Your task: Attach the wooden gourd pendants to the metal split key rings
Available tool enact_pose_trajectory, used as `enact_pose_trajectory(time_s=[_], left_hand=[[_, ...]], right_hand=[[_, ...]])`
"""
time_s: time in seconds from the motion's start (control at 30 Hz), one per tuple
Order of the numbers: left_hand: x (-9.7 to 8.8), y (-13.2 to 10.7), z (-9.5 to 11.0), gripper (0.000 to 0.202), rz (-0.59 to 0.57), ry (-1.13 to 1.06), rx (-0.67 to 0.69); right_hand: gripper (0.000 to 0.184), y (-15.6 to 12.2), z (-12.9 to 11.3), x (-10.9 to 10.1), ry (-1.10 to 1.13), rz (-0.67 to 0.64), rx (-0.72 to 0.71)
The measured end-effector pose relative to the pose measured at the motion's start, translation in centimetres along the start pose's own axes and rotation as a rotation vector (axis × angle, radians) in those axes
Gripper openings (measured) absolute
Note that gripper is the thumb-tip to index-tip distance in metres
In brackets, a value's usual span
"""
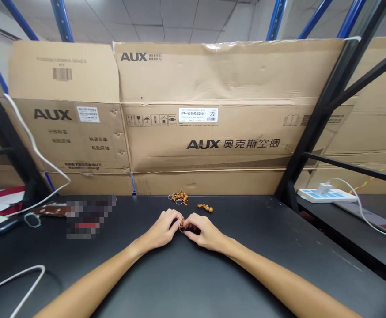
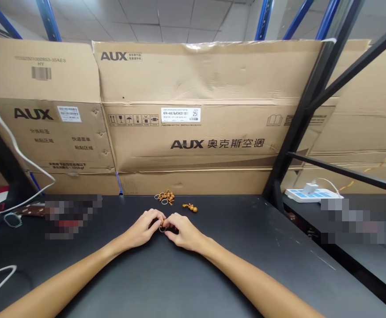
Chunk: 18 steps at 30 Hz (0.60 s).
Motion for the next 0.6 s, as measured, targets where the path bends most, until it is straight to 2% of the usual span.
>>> enact_pose_trajectory(time_s=[0.33, 0.6], left_hand=[[-0.1, 0.0, 0.0, 0.02, -0.005, -0.022, -0.008], [-0.1, 0.0, -0.3, 0.023, -0.005, -0.085, -0.032]], right_hand=[[0.01, 0.2, -1.0, 0.3, -0.057, -0.007, -0.114], [0.016, 0.5, -0.5, -0.7, -0.024, 0.087, -0.042]])
Point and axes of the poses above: each hand's wrist, its own y-axis towards the middle knuckle, its own x-axis out of the palm, z = x × y, the point moved 8 cm from there along y, towards the middle knuckle, and after that the axes turned 13 degrees about y, right-handed, at the moved point
